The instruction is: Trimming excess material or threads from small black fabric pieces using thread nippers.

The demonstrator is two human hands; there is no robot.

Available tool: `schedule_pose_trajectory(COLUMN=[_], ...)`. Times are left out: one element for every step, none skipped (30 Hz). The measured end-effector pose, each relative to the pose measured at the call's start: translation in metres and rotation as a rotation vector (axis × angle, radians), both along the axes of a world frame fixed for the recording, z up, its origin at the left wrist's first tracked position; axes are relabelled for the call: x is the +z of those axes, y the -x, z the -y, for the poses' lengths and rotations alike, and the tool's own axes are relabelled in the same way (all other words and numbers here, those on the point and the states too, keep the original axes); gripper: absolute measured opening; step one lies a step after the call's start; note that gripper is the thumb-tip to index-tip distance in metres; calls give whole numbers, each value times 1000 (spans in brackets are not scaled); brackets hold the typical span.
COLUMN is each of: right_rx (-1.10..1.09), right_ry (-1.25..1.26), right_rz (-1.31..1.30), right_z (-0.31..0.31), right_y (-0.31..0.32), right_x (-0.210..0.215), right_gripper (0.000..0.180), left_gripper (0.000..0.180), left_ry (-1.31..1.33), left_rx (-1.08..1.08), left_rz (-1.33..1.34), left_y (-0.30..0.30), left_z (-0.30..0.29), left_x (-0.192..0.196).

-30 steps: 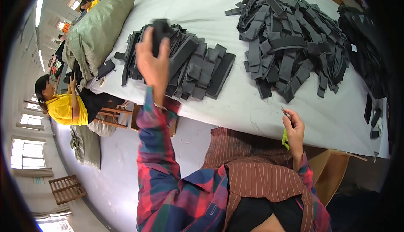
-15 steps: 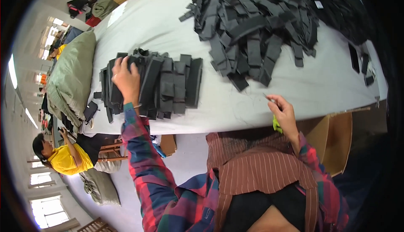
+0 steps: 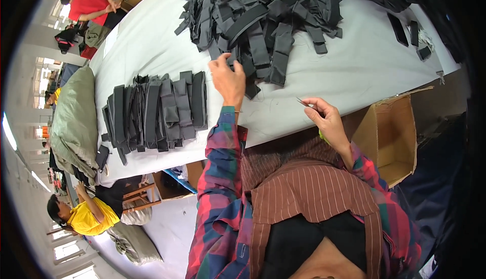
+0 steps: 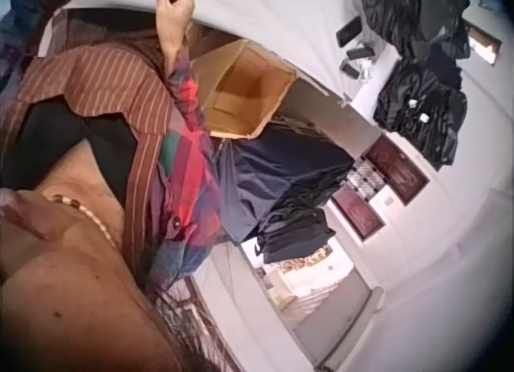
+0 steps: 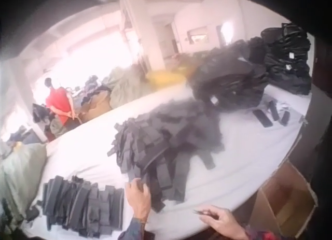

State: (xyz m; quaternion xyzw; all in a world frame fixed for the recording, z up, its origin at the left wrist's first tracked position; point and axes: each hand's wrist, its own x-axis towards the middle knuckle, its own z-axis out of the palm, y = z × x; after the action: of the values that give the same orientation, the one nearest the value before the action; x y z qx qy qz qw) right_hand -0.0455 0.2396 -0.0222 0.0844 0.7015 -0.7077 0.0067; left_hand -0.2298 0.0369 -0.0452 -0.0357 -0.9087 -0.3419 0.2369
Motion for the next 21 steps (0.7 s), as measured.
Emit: schedule_pose_trajectory(right_rx=[-12, -25, -15, 0, 37, 78, 57, 50, 47, 48, 55, 62, 65, 76, 97, 91, 97, 122, 132, 162, 183], right_ry=[6, 18, 32, 41, 25, 11, 13, 18, 26, 29, 20, 9, 10, 3, -2, -5, -24, -41, -43, -60, -81], right_rz=[-4, -4, -7, -14, -17, -22, -17, -27, -38, -38, -20, -4, -3, -10, -18, -10, -5, -8, -8, -8, -4], right_z=[-2, -4, -2, 0, 2, 5, 0, -2, -3, -4, -4, -3, -2, -1, 1, 0, 0, 3, 7, 10, 12], right_y=[-2, -3, -4, -3, -3, -1, 0, 0, -1, 0, 0, 1, 2, 4, 4, 5, 6, 7, 8, 10, 12], right_x=[-1, -3, -2, -2, -2, -3, -4, -5, -4, -3, -2, 0, 1, 1, 3, 3, 4, 7, 9, 11, 12], right_gripper=[21, 21, 21, 21, 21, 22, 22, 22, 22, 22, 22, 23, 23, 23, 23, 23, 23, 23, 23, 23, 23], left_gripper=[36, 39, 53, 53, 59, 65, 62, 53, 45, 37, 23, 23, 23, 22, 23, 13, 14, 14, 16, 27, 33], left_ry=[54, 109, 152, 160, 69, -25, -213, -562, -751, -947, -998, -997, -1082, -1168, -1234, -1320, -1357, -1397, -1431, -1445, -1311], left_rx=[96, 191, 265, 280, 230, 183, 113, -142, -195, -239, -242, -239, -299, -360, -415, -405, -388, -360, -359, -366, -309], left_rz=[-24, -48, -54, -60, 134, 325, 438, 666, 737, 797, 815, 813, 825, 838, 895, 895, 884, 852, 842, 778, 592], left_y=[11, 25, 39, 53, 66, 76, 83, 82, 80, 78, 73, 67, 60, 54, 46, 31, 20, 10, 8, 5, -2], left_z=[3, 6, 20, 40, 61, 84, 78, 78, 74, 73, 75, 79, 82, 86, 97, 85, 75, 75, 80, 83, 68], left_x=[-2, -8, -25, -38, -48, -52, -39, -26, -15, -6, 2, 3, 4, 4, -1, 4, 4, 5, -4, -9, -4])
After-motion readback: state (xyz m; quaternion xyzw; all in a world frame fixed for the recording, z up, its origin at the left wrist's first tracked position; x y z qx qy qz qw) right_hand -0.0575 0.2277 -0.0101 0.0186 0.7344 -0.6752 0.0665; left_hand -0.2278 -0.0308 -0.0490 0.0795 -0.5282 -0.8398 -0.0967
